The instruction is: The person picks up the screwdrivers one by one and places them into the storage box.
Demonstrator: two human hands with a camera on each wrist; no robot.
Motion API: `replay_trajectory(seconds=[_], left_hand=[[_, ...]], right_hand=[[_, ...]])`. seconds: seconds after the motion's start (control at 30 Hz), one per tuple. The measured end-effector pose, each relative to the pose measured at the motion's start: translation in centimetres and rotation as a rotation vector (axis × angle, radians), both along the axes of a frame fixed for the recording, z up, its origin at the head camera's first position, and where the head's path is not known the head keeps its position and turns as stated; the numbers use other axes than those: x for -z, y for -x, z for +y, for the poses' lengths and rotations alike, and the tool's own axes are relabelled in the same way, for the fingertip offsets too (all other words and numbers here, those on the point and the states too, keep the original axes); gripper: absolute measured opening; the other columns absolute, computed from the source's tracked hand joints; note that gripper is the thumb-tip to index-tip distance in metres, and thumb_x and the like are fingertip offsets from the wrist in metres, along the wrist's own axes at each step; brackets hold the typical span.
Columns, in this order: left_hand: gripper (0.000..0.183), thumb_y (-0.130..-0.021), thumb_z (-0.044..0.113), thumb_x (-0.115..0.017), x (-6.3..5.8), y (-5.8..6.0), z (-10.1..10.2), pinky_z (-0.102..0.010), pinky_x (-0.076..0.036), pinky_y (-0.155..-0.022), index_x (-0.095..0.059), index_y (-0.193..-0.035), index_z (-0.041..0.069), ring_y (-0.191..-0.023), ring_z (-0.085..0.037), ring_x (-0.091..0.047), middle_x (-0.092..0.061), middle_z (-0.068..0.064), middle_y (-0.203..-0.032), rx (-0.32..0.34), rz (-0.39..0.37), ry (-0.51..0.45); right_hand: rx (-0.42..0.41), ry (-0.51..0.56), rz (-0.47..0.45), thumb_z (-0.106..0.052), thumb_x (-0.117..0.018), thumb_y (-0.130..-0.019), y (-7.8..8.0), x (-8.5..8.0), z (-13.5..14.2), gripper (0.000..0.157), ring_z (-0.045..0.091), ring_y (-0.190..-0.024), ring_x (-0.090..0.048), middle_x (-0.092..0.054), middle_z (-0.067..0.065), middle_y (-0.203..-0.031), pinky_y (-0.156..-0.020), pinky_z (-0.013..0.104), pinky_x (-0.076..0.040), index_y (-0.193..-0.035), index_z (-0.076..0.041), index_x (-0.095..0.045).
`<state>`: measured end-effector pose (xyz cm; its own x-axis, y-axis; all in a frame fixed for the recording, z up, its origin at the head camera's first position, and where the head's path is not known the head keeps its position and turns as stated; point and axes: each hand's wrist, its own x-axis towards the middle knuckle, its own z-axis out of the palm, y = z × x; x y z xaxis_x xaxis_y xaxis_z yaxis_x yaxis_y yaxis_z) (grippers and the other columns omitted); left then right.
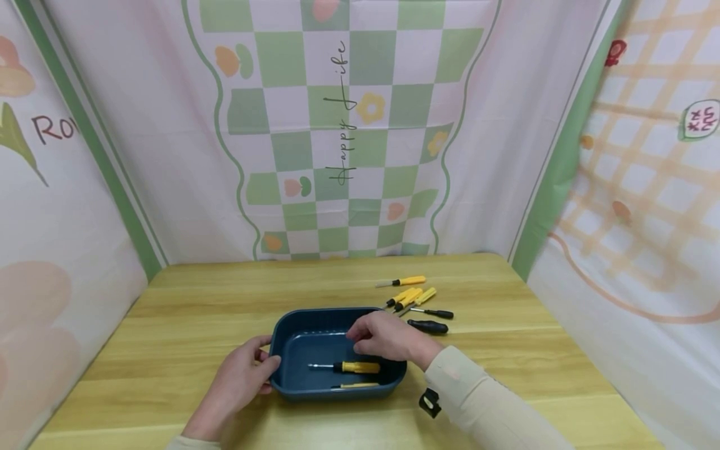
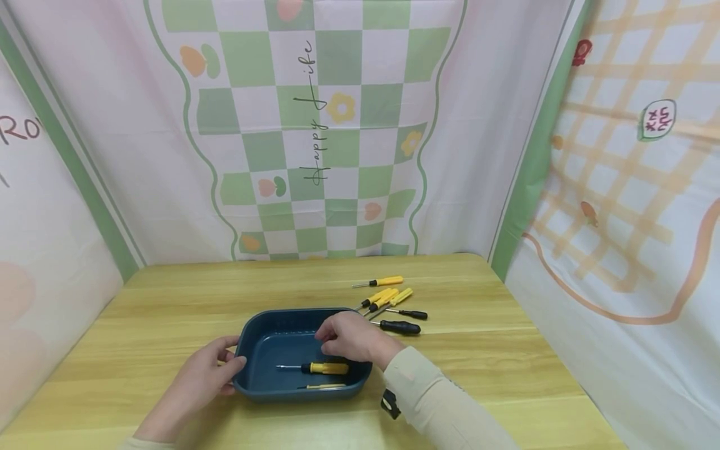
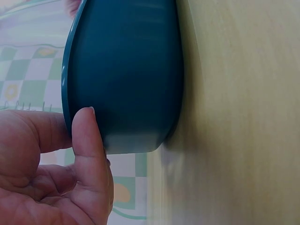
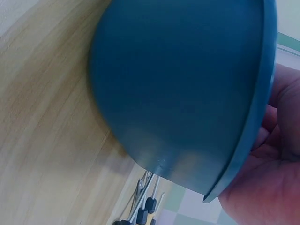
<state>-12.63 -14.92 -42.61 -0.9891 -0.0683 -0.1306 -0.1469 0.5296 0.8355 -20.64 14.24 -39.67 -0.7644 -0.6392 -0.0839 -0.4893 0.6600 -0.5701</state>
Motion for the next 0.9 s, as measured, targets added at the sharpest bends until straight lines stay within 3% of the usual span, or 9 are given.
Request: replay_trajectory(seconds=[0.6, 0.9], left_hand=[[0.047, -0.102, 0.014, -0.065, 0.18, -0.03, -0.11, -0.030, -0.062, -0.059, -0.055, -0.146, 0.001, -0.070, -0.017, -0.063, -0.060, -0.012, -0.103, 0.001, 0.014, -0.013], [0.047, -0.101, 0.014, -0.065, 0.23, -0.07, -0.13, -0.030, -0.062, -0.058, -0.056, -0.145, 0.001, -0.069, -0.017, -0.062, -0.060, -0.012, -0.102, -0.001, 0.018, -0.011]], right_hand=[[-0.001, 0.023, 0.014, -0.014, -0.071, -0.099, -0.06, -0.31, 0.20, 0.026, 0.017, -0.101, -0.072, -0.076, 0.007, -0.118, -0.087, 0.039, -0.062, -0.123, -0.006, -0.074], [0.001, 0.050, -0.023, -0.015, -0.070, -0.100, -0.05, -0.72, 0.36, 0.028, 0.018, -0.104, -0.071, -0.074, 0.010, -0.122, -0.090, 0.042, -0.062, -0.126, -0.004, -0.073]])
